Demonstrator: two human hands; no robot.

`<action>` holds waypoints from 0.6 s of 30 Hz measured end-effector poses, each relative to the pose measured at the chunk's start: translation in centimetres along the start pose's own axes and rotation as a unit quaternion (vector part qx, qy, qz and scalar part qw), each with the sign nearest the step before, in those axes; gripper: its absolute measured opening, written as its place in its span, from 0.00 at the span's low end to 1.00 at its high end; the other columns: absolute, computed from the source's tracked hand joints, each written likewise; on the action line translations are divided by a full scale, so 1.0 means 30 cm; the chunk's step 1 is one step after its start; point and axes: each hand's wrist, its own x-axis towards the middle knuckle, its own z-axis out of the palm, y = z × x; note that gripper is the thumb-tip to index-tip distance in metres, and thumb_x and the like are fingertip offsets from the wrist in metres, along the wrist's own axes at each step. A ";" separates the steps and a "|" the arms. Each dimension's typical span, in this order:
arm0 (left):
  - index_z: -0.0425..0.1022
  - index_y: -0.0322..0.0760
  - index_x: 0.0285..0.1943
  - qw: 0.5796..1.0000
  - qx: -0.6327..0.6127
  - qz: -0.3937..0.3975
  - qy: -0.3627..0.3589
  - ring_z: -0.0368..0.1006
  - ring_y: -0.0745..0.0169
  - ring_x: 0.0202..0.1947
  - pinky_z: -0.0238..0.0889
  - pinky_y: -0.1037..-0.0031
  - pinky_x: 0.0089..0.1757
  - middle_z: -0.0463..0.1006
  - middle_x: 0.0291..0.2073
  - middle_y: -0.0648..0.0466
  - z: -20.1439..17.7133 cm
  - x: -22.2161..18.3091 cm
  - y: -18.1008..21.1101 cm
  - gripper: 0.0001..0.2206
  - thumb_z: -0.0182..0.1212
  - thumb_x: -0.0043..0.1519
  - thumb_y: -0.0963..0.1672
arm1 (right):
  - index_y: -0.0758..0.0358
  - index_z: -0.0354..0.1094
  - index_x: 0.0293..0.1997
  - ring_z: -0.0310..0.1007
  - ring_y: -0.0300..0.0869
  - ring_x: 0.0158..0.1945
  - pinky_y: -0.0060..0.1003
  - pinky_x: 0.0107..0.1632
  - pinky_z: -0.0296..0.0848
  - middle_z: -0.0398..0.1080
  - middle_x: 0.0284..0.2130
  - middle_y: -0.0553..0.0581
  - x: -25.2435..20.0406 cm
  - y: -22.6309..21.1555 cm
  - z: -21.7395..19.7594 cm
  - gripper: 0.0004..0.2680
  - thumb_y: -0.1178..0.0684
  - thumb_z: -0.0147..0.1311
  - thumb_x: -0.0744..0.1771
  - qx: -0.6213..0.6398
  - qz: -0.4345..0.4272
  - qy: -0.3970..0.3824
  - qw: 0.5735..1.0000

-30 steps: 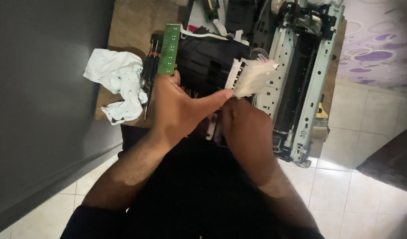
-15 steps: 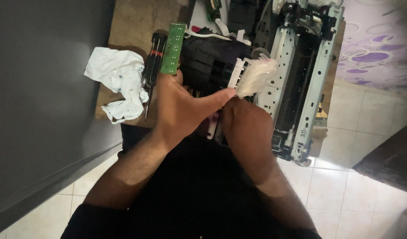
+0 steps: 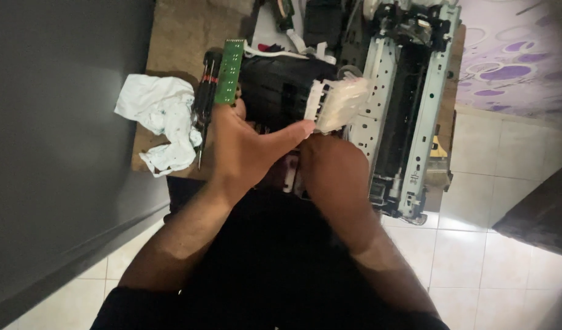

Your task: Cleaning and disassembling internal components of a printer using a brush and screwdriver.

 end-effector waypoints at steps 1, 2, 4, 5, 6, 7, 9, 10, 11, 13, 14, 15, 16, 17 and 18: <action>0.77 0.31 0.46 0.999 -0.010 -0.033 0.008 0.86 0.56 0.43 0.86 0.73 0.41 0.85 0.42 0.47 0.002 0.001 0.003 0.16 0.75 0.52 0.40 | 0.56 0.73 0.33 0.72 0.53 0.20 0.46 0.19 0.64 0.71 0.18 0.53 -0.002 -0.002 -0.013 0.07 0.53 0.51 0.69 0.060 0.035 -0.017 0.997; 0.78 0.31 0.46 0.997 -0.019 -0.067 0.017 0.86 0.57 0.42 0.86 0.73 0.41 0.85 0.42 0.47 0.003 0.000 0.006 0.16 0.76 0.50 0.40 | 0.55 0.72 0.31 0.73 0.55 0.23 0.48 0.22 0.65 0.73 0.20 0.54 -0.004 -0.005 -0.025 0.10 0.51 0.46 0.71 0.121 0.068 -0.036 0.990; 0.79 0.33 0.46 0.998 -0.008 -0.063 0.018 0.86 0.59 0.42 0.85 0.74 0.41 0.85 0.42 0.49 0.002 0.002 -0.004 0.16 0.76 0.50 0.42 | 0.55 0.71 0.38 0.74 0.59 0.27 0.53 0.26 0.67 0.75 0.25 0.56 -0.021 -0.007 -0.044 0.10 0.48 0.43 0.71 0.148 0.089 -0.045 0.984; 0.80 0.34 0.45 0.998 0.003 -0.061 0.020 0.85 0.62 0.42 0.84 0.74 0.41 0.86 0.41 0.51 0.001 0.002 -0.010 0.16 0.76 0.50 0.43 | 0.54 0.71 0.46 0.76 0.63 0.31 0.57 0.30 0.69 0.76 0.30 0.57 -0.029 -0.008 -0.052 0.11 0.45 0.40 0.71 0.175 0.109 -0.056 0.977; 0.80 0.34 0.45 0.998 0.005 -0.061 0.019 0.85 0.62 0.42 0.84 0.74 0.41 0.86 0.41 0.51 -0.004 0.002 -0.014 0.16 0.76 0.50 0.43 | 0.54 0.71 0.46 0.76 0.63 0.31 0.57 0.30 0.69 0.76 0.30 0.57 -0.053 0.001 -0.060 0.11 0.45 0.40 0.71 0.177 0.109 -0.056 0.976; 0.76 0.35 0.49 0.998 0.008 -0.053 0.021 0.81 0.61 0.46 0.80 0.73 0.45 0.83 0.43 0.51 -0.009 0.002 -0.018 0.20 0.76 0.51 0.46 | 0.55 0.72 0.45 0.75 0.53 0.26 0.48 0.27 0.70 0.76 0.26 0.55 -0.077 0.011 -0.068 0.07 0.48 0.48 0.70 0.199 0.082 0.000 0.976; 0.72 0.35 0.53 0.998 0.014 -0.047 0.028 0.78 0.60 0.50 0.77 0.73 0.49 0.81 0.45 0.51 -0.017 -0.002 -0.022 0.24 0.75 0.51 0.48 | 0.56 0.73 0.44 0.75 0.44 0.21 0.38 0.24 0.71 0.75 0.23 0.52 -0.111 0.035 -0.082 0.04 0.51 0.55 0.69 0.222 0.051 0.053 0.972; 0.68 0.42 0.37 0.993 0.032 -0.106 0.027 0.62 0.71 0.32 0.55 0.75 0.33 0.68 0.29 0.61 -0.019 -0.006 -0.021 0.18 0.78 0.51 0.48 | 0.56 0.74 0.43 0.72 0.39 0.22 0.35 0.25 0.66 0.74 0.22 0.49 -0.125 0.050 -0.086 0.04 0.51 0.56 0.69 0.251 0.047 0.104 0.961; 0.64 0.49 0.20 0.985 0.049 -0.166 0.026 0.46 0.82 0.14 0.33 0.76 0.17 0.55 0.12 0.70 -0.018 -0.009 -0.021 0.21 0.80 0.50 0.47 | 0.56 0.75 0.42 0.69 0.34 0.22 0.32 0.26 0.62 0.73 0.22 0.47 -0.139 0.067 -0.090 0.03 0.52 0.58 0.68 0.280 0.042 0.154 0.947; 0.57 0.50 0.19 0.983 0.105 -0.151 0.028 0.46 0.79 0.13 0.33 0.75 0.17 0.54 0.12 0.69 -0.017 -0.028 -0.050 0.26 0.79 0.49 0.51 | 0.59 0.74 0.42 0.73 0.36 0.25 0.31 0.28 0.65 0.75 0.26 0.50 -0.150 0.083 -0.083 0.03 0.55 0.60 0.68 0.293 0.009 0.209 0.933; 0.49 0.51 0.18 0.979 0.155 -0.130 0.031 0.46 0.77 0.12 0.33 0.73 0.18 0.53 0.11 0.67 -0.013 -0.027 -0.063 0.31 0.78 0.48 0.54 | 0.63 0.73 0.43 0.77 0.38 0.27 0.31 0.29 0.69 0.78 0.29 0.53 -0.149 0.096 -0.083 0.03 0.57 0.61 0.68 0.299 -0.027 0.266 0.916; 0.49 0.51 0.18 0.979 0.157 -0.127 0.028 0.46 0.77 0.12 0.33 0.73 0.18 0.53 0.11 0.67 -0.005 -0.049 -0.065 0.31 0.78 0.48 0.54 | 0.63 0.73 0.43 0.77 0.38 0.27 0.31 0.29 0.69 0.78 0.29 0.53 -0.165 0.106 -0.070 0.03 0.57 0.61 0.68 0.300 -0.025 0.270 0.915; 0.57 0.38 0.41 0.988 0.132 -0.067 0.049 0.59 0.64 0.37 0.50 0.69 0.40 0.64 0.36 0.53 0.004 -0.068 -0.068 0.29 0.79 0.46 0.50 | 0.64 0.74 0.40 0.75 0.38 0.25 0.30 0.26 0.68 0.78 0.28 0.55 -0.176 0.120 -0.059 0.03 0.56 0.58 0.69 0.303 -0.048 0.286 0.908; 0.65 0.26 0.64 0.992 0.106 -0.007 0.069 0.71 0.51 0.62 0.66 0.66 0.62 0.74 0.60 0.39 0.010 -0.086 -0.073 0.39 0.81 0.45 0.45 | 0.64 0.74 0.38 0.73 0.37 0.23 0.30 0.23 0.66 0.78 0.27 0.57 -0.184 0.131 -0.046 0.05 0.55 0.55 0.69 0.307 -0.072 0.301 0.900; 0.65 0.26 0.64 0.992 0.107 -0.005 0.073 0.71 0.51 0.62 0.66 0.66 0.62 0.74 0.60 0.39 -0.004 -0.176 -0.290 0.39 0.81 0.45 0.45 | 0.64 0.74 0.38 0.73 0.37 0.23 0.30 0.23 0.66 0.78 0.27 0.57 -0.237 0.169 -0.003 0.05 0.55 0.55 0.69 0.308 -0.075 0.303 0.899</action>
